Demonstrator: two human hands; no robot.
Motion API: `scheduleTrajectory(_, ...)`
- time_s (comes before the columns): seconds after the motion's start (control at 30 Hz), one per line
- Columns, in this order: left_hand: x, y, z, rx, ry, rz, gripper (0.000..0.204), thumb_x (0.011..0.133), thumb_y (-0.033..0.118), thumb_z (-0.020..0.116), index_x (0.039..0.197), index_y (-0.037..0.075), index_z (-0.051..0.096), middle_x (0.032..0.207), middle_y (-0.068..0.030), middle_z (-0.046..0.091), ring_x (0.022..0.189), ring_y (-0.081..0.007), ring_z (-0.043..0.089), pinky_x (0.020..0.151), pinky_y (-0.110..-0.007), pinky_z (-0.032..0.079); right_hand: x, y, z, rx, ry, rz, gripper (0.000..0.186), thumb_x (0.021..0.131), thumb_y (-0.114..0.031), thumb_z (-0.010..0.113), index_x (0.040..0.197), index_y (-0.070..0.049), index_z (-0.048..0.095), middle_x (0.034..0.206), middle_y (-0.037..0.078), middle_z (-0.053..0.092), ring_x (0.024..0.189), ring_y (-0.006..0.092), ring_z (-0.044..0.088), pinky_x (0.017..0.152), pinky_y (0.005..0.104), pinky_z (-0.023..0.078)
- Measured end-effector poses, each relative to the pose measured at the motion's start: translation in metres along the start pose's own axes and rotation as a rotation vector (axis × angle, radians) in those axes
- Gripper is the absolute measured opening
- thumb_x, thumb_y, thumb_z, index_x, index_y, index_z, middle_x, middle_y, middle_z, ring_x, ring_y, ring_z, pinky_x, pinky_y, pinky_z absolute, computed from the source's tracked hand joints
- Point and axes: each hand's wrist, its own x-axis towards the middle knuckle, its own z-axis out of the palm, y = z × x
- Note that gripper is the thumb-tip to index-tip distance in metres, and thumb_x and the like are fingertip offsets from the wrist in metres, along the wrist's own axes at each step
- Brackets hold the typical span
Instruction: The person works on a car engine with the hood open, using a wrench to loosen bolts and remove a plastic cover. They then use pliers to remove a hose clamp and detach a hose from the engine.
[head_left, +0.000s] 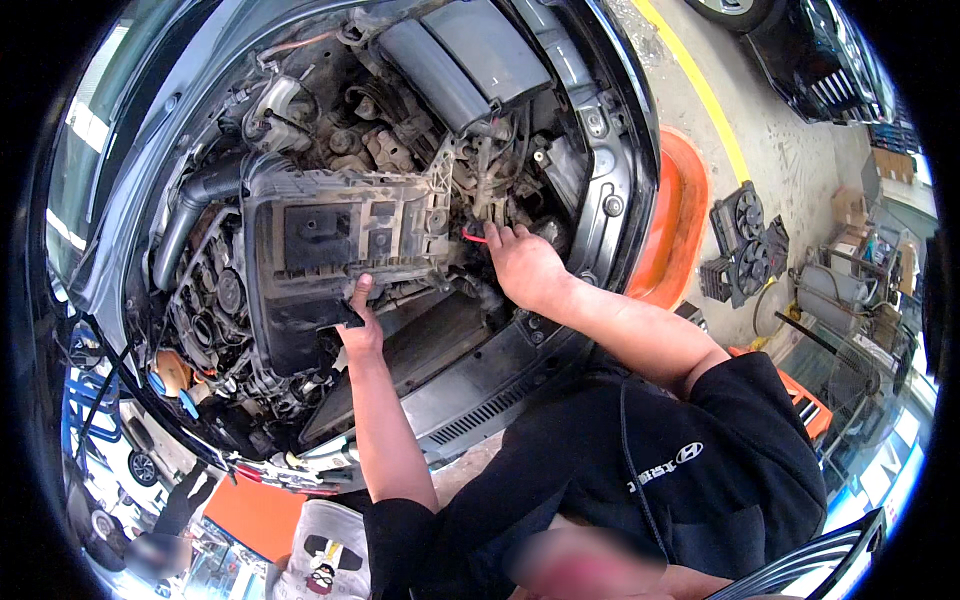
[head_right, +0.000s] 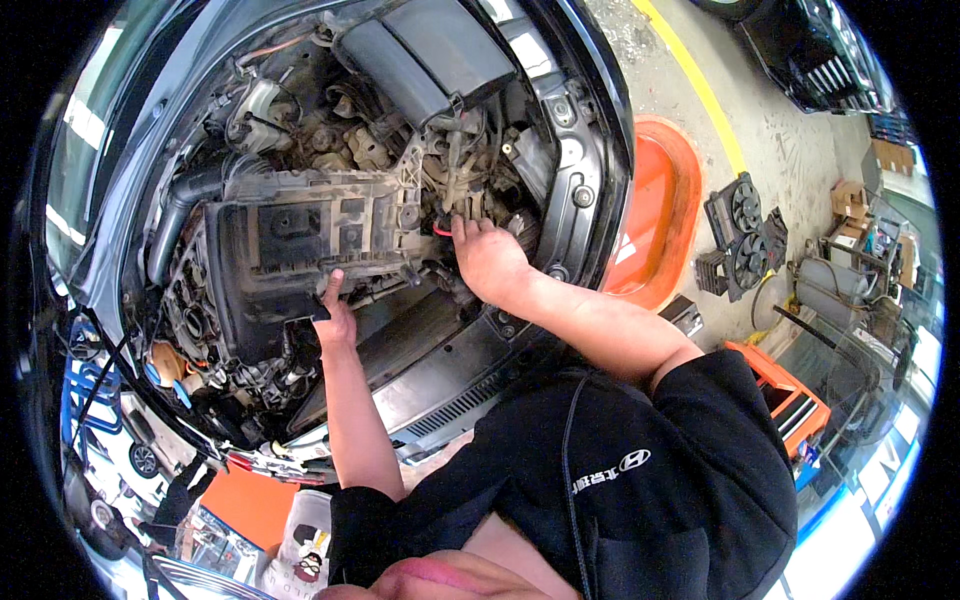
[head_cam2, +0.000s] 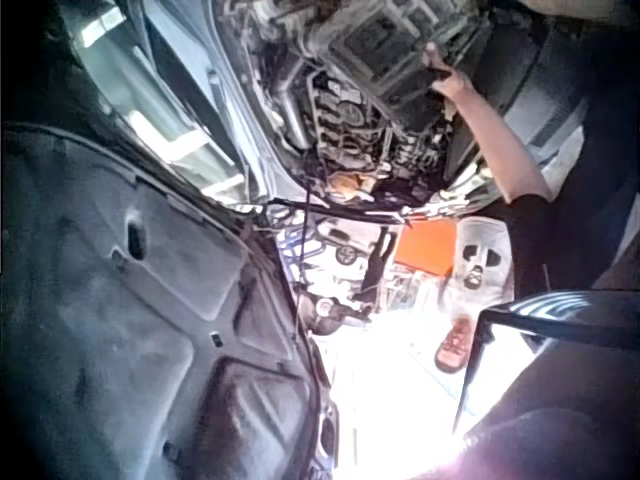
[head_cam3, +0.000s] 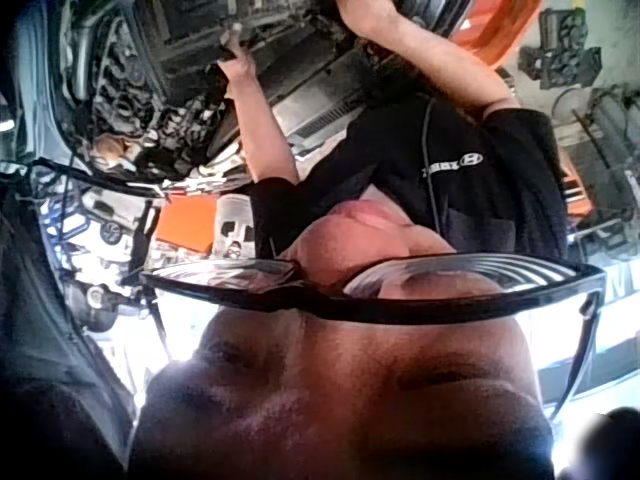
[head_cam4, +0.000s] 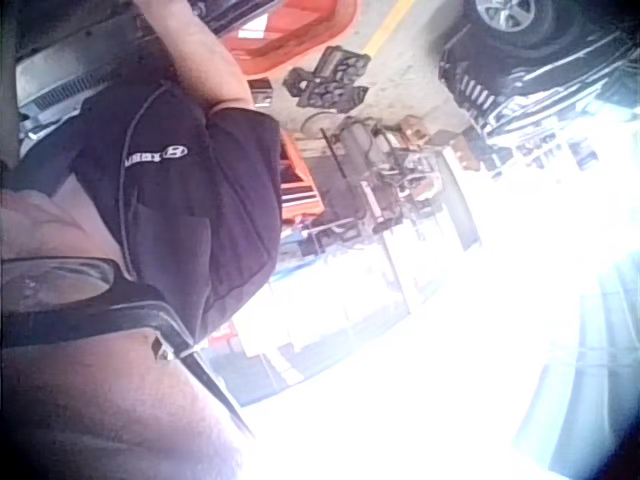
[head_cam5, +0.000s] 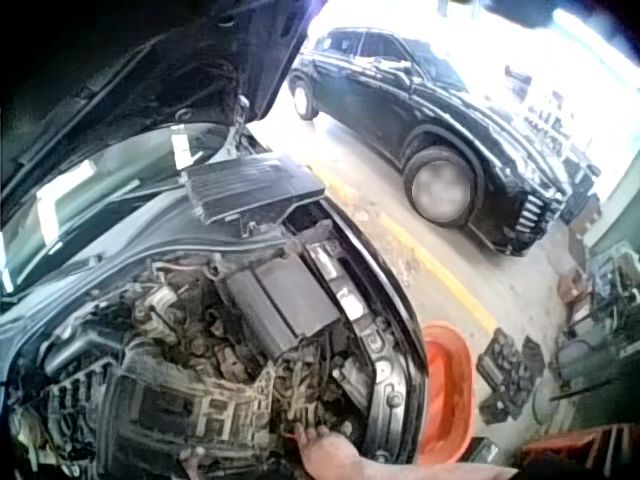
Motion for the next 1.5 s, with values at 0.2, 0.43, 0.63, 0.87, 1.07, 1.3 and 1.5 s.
scheduleTrajectory(0.2,0.031,0.006,-0.038,-0.025,-0.076,0.051,0.084,0.082,0.022,0.090,0.152,0.002,0.047,0.159,-0.0119,0.044,0.147,-0.0268,0.040,0.122,-0.043,0.031,0.004,0.012,-0.002,0.058,-0.061,-0.003,0.061,0.087,-0.014,0.058,0.142,0.011,0.049,0.115,0.020,0.066,0.107,0.0315,0.065,0.091,0.0380,0.056)
scheduleTrajectory(0.43,0.027,0.053,-0.015,-0.048,-0.088,0.031,0.081,0.082,0.020,0.089,0.151,0.004,0.048,0.156,-0.0110,0.047,0.143,-0.0272,0.044,0.118,-0.043,0.034,0.002,0.003,0.000,-0.013,-0.044,0.011,0.062,0.087,-0.014,0.058,0.142,0.013,0.049,0.116,0.021,0.066,0.105,0.0319,0.065,0.090,0.0368,0.054)
scheduleTrajectory(0.63,0.024,0.072,-0.001,-0.042,-0.109,0.034,0.079,0.083,0.019,0.089,0.150,0.005,0.049,0.153,-0.0103,0.049,0.139,-0.0276,0.047,0.115,-0.043,0.038,0.000,0.005,-0.004,-0.001,-0.019,0.013,0.064,0.084,-0.013,0.059,0.141,0.014,0.049,0.118,0.023,0.065,0.105,0.0316,0.064,0.090,0.0369,0.054)
scheduleTrajectory(0.87,0.028,0.086,0.002,-0.023,-0.121,0.037,0.077,0.083,0.017,0.088,0.149,0.007,0.049,0.150,-0.0095,0.052,0.135,-0.0280,0.050,0.111,-0.043,0.041,0.030,0.013,0.005,0.591,-0.103,0.403,0.065,0.096,-0.033,0.066,0.141,0.010,0.046,0.128,0.036,0.059,0.124,0.0496,0.058,0.105,0.0517,0.049)
scheduleTrajectory(1.07,0.010,0.084,0.016,-0.050,-0.143,-0.011,0.075,0.084,0.015,0.088,0.148,0.009,0.050,0.147,-0.0088,0.055,0.132,-0.0283,0.053,0.108,-0.043,0.044,0.121,0.082,0.040,1.674,0.073,0.832,0.044,0.093,-0.022,0.071,0.130,-0.001,0.059,0.122,0.022,0.067,0.116,0.0355,0.063,0.099,0.0438,0.051)
scheduleTrajectory(1.3,-0.004,0.089,0.033,-0.056,-0.142,-0.044,0.072,0.084,0.013,0.087,0.147,0.011,0.051,0.144,-0.0080,0.057,0.128,-0.0288,0.056,0.105,-0.043,0.048,0.131,0.076,0.059,2.013,0.354,0.926,0.030,0.089,-0.012,0.076,0.118,-0.007,0.069,0.113,0.009,0.071,0.109,0.0264,0.065,0.095,0.0457,0.050)
scheduleTrajectory(1.5,-0.010,0.095,0.045,0.192,-0.207,0.124,0.053,0.084,0.023,0.089,0.128,0.004,0.067,0.122,-0.0062,0.072,0.108,-0.0261,0.066,0.093,-0.041,0.054,0.119,0.075,0.041,2.254,0.246,0.776,0.024,0.092,-0.009,0.074,0.115,-0.008,0.070,0.114,0.008,0.071,0.107,0.0268,0.066,0.092,0.0464,0.053)
